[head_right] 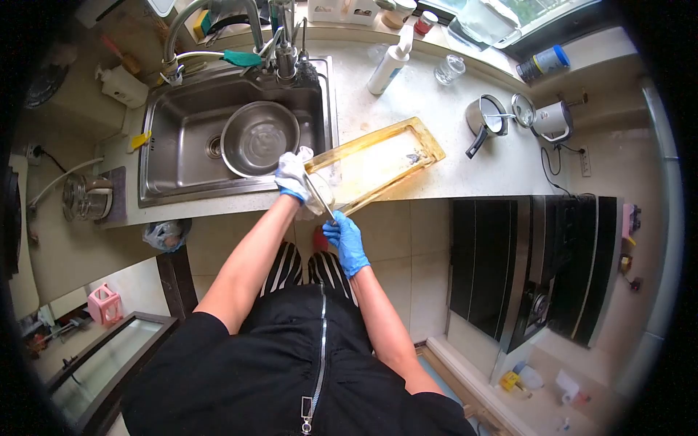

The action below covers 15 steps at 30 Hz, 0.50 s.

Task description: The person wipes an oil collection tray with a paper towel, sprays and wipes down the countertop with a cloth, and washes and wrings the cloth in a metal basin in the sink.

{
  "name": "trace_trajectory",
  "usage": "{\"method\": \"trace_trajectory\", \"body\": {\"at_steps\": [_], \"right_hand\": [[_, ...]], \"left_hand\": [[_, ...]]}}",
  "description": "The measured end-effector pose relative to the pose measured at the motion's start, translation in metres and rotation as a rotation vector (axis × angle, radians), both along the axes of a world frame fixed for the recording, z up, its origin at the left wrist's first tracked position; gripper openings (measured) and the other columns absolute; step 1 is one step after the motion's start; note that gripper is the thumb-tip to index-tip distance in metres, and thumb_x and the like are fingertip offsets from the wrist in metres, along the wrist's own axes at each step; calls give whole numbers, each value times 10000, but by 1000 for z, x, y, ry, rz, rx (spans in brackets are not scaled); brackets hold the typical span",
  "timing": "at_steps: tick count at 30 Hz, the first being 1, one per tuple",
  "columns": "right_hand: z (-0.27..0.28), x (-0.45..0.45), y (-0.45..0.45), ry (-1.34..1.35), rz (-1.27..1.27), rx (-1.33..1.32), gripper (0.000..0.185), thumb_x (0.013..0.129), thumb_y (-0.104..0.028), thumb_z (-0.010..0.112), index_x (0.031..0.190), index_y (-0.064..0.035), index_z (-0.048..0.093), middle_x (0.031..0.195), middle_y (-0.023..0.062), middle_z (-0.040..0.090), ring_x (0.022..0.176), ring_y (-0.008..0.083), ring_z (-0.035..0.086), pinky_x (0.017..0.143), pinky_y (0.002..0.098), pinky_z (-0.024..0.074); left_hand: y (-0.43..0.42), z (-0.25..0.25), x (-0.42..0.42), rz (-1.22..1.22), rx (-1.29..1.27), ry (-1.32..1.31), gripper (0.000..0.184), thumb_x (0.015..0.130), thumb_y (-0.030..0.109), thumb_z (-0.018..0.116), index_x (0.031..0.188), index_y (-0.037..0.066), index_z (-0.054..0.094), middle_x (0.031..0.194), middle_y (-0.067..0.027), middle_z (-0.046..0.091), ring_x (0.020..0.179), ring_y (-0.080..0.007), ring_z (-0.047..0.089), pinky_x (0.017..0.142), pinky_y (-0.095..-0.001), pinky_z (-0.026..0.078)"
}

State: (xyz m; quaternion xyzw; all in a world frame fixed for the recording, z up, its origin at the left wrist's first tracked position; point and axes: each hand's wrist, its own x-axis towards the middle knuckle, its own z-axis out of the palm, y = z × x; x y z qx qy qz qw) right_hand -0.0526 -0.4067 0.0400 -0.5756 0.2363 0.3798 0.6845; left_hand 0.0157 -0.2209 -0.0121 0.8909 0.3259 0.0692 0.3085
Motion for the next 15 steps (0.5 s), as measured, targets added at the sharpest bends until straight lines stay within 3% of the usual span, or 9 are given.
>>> {"method": "trace_trajectory", "body": {"at_steps": [1,3,4,5,8,11,13,14,15], "right_hand": [[-2,0,-2,19,30,7,347,793,-427,577,846,-85,550,745,54,608,639,107,562,583,222,435],[-1,1,-2,26,40,26,367,797,-433,565,851,-70,553,759,61,604,650,122,559,603,233,437],[-1,1,1,32,46,50,387,801,-438,553,857,-55,555,773,69,600,661,137,556,623,244,440],[-2,1,5,41,49,58,387,801,-438,553,857,-55,555,773,69,600,661,137,556,623,244,440],[-3,5,14,33,31,123,353,826,-409,534,865,-59,555,762,59,593,645,116,550,602,226,434],[-6,7,22,-4,53,111,321,835,-392,531,846,-71,547,742,42,579,616,101,537,581,205,427],[-20,6,23,-20,52,135,277,845,-373,524,838,-96,541,721,15,567,589,80,520,558,183,413],[-21,5,25,-44,54,142,262,845,-365,532,843,-104,541,694,-5,549,575,66,508,531,178,403],[-22,4,26,-70,58,148,246,846,-358,540,848,-112,541,668,-26,531,560,52,496,503,173,393]], "left_hand": [[9,12,4,7,-28,88,198,828,230,454,787,66,557,718,-116,553,685,-254,534,588,-342,417],[16,15,-8,-167,239,-226,217,834,279,440,777,96,541,687,-121,548,660,-266,548,574,-358,427],[15,16,-17,-41,-41,-549,179,829,245,429,748,99,492,658,-99,508,648,-252,515,592,-361,395],[19,9,-29,-138,390,-292,125,785,207,445,769,88,483,644,-92,487,680,-256,500,628,-368,381],[6,14,-67,-118,58,-297,110,751,195,491,762,88,514,647,-72,488,648,-246,497,592,-383,382],[-40,20,-87,-145,456,-231,376,732,145,493,1041,-70,505,1076,-207,493,934,-260,478,813,-363,378],[-53,22,-73,106,178,-622,355,725,114,494,1028,-71,499,985,-173,526,909,-255,485,836,-385,369],[-46,14,-83,-438,376,88,418,781,110,501,1162,-42,422,896,-112,533,847,-208,511,765,-355,427],[-48,6,-83,-439,374,89,418,781,110,501,1162,-42,422,896,-112,533,847,-208,511,765,-355,427]]}}
